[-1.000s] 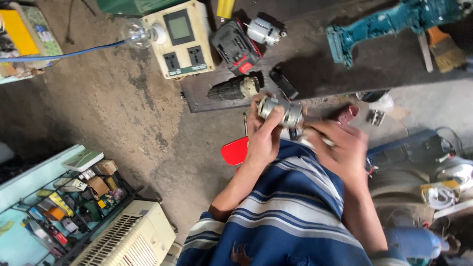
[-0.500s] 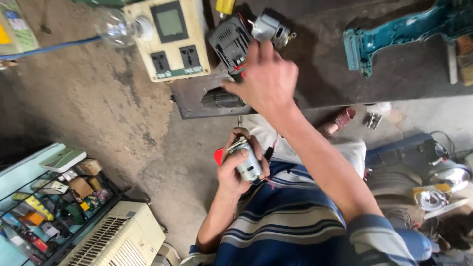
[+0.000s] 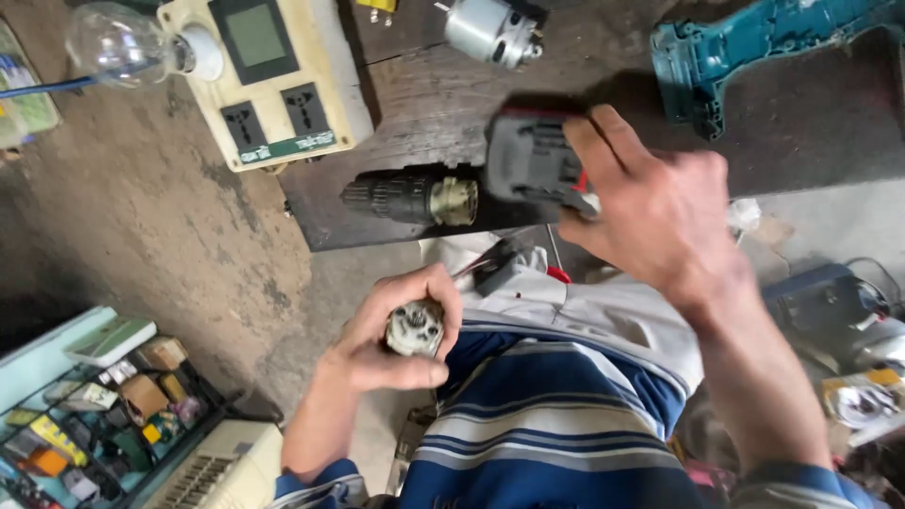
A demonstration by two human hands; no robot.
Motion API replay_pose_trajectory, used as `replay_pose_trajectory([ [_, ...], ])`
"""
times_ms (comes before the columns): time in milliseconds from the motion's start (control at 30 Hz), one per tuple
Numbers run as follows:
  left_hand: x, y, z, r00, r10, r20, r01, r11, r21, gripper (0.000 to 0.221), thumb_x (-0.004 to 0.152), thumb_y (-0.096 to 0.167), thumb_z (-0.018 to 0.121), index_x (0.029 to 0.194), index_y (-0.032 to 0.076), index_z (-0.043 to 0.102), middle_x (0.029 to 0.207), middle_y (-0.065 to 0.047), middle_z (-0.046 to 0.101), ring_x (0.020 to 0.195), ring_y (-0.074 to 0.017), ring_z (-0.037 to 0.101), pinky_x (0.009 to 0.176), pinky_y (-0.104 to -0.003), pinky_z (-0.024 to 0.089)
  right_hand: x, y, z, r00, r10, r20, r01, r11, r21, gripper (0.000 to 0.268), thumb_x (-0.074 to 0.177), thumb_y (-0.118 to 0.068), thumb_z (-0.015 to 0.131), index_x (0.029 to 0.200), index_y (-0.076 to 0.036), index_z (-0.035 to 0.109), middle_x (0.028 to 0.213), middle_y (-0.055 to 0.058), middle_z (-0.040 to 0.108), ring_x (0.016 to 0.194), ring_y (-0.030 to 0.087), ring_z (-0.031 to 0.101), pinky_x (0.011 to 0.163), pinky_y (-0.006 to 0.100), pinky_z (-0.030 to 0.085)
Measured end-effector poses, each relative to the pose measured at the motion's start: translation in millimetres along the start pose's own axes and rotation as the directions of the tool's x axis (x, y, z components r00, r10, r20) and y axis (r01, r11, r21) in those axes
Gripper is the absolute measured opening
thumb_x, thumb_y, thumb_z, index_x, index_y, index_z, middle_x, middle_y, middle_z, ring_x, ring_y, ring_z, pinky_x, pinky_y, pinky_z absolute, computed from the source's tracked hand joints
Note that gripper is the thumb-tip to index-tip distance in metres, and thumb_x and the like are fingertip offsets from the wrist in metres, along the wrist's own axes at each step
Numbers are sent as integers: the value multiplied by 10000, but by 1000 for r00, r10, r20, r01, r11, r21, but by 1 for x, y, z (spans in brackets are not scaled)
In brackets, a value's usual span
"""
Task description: Inspecting and repairing a DC motor and switch assembly from a power tool.
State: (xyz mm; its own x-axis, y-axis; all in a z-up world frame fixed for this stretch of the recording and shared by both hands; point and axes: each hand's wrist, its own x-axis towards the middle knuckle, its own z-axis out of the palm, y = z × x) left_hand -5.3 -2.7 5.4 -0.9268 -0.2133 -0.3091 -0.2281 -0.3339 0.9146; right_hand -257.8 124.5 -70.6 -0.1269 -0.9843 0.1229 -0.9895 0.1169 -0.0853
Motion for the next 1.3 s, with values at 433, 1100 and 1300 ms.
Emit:
replay_pose_trajectory([
  [433, 19, -95, 126, 902, 431, -13, -393, 835, 384, 300, 944, 315, 681, 1127, 106, 567, 1075, -39, 684, 961, -188, 705, 923, -324, 588, -228, -103, 119, 781, 346, 520, -482, -198, 854, 483, 1011, -277, 400, 1327, -16, 655, 1336, 171, 738, 1242, 262, 703, 1044, 369, 561],
  [1100, 101, -14, -84, 999, -22, 40, -42, -109, 993, 757, 744, 9, 737, 1463, 134, 534, 1448, -161, 543, 1267, -403, 544, 952, -565, 501, -314, -149, 176, 634, 751, 186, -194, -79, 978, 350, 629, -283, 797, 846, -9, 775, 754, 59, 762, 634, 132, 638, 588, 261, 475],
  [1300, 118, 11, -65, 975, -188, -118, 113, -36, 993, 145, 805, 163, 755, 884, 91, 657, 847, -86, 710, 697, -252, 637, 603, -405, 482, -324, -144, 171, 614, 762, 208, 0, -263, 965, 1038, 662, -212, 830, 1551, 30, 351, 714, 186, 720, 552, 179, 609, 554, 272, 451],
])
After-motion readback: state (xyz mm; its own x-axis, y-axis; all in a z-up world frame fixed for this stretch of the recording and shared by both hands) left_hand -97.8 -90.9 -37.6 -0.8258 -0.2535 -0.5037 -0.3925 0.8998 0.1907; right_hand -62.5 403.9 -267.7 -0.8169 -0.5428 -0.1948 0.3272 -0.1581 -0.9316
